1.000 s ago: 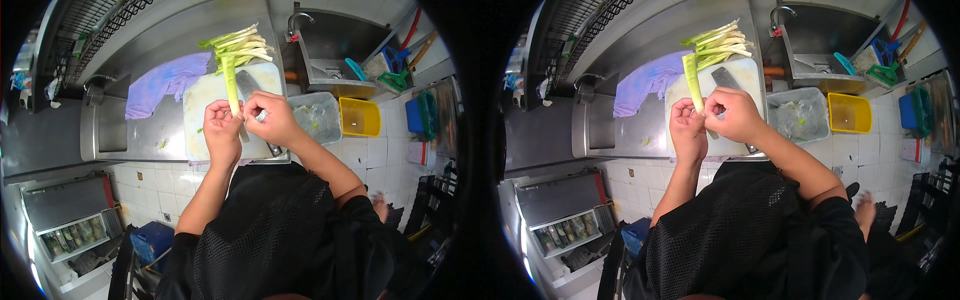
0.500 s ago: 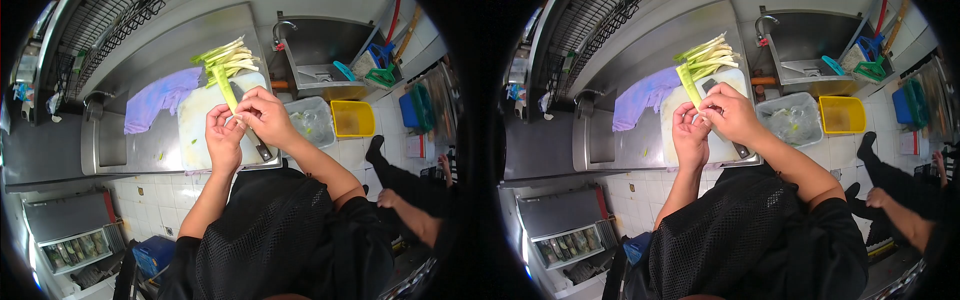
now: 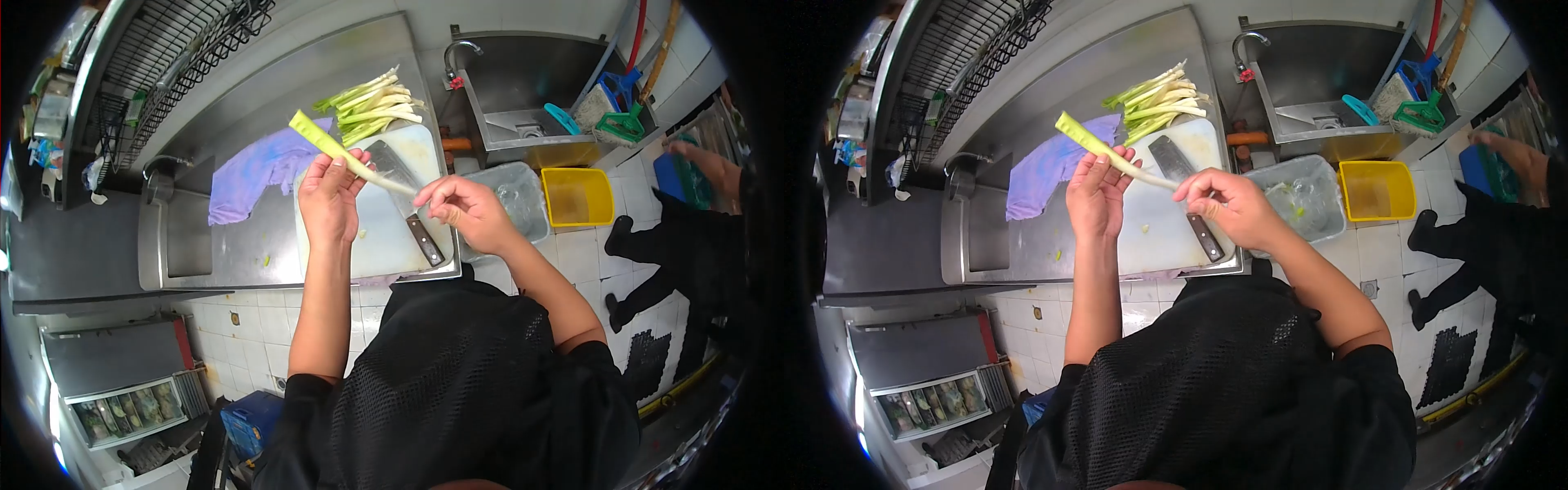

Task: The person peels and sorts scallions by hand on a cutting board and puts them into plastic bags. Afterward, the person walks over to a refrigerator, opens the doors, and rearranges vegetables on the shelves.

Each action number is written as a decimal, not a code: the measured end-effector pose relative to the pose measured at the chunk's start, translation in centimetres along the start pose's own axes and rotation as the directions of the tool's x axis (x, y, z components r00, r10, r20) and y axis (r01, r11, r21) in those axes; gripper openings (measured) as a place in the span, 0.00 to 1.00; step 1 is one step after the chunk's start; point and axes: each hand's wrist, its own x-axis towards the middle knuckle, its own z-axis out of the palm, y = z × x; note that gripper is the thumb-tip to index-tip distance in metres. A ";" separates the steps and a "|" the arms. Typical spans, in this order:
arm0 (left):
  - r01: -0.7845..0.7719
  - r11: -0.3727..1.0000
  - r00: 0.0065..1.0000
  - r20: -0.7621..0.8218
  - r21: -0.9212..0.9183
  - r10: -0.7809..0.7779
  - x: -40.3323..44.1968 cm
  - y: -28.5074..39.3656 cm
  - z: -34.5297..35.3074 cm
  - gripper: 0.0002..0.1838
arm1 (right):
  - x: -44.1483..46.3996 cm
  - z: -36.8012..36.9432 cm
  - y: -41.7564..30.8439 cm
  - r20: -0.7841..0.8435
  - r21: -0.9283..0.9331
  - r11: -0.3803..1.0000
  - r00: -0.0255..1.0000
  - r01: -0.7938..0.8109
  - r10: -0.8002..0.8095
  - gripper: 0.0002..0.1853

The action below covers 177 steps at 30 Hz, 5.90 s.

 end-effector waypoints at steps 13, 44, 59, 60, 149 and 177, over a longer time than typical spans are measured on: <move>-0.074 0.984 0.997 -0.009 0.161 0.076 -1.4 -0.2 3.3 0.11 | 1.6 0.0 -1.6 0.014 -0.699 0.680 0.954 0.223 -0.299 0.05; 0.040 0.983 0.984 0.163 0.181 -0.070 0.5 -2.7 7.6 0.11 | -1.7 -4.6 -3.3 -0.167 -0.758 0.649 0.944 0.061 -0.285 0.06; 0.040 0.997 0.994 0.098 0.067 -0.047 0.7 -2.6 5.9 0.09 | -0.4 -3.1 -4.0 -0.041 -0.754 0.645 0.971 0.124 -0.236 0.03; 0.035 0.997 0.995 0.094 0.062 -0.041 0.7 -2.8 5.6 0.09 | -0.4 -3.1 -3.0 -0.062 -0.764 0.629 0.954 0.144 -0.294 0.04; -0.361 -0.023 0.932 0.361 0.932 -0.001 18.9 -9.5 -15.8 0.14 | -5.7 -1.0 8.9 -0.860 -0.444 0.461 0.509 -0.769 0.022 0.13; -0.140 0.925 0.908 0.418 0.352 -0.022 2.6 5.7 -23.3 0.15 | 14.1 19.3 9.3 -0.358 0.003 0.978 0.913 -0.208 0.196 0.10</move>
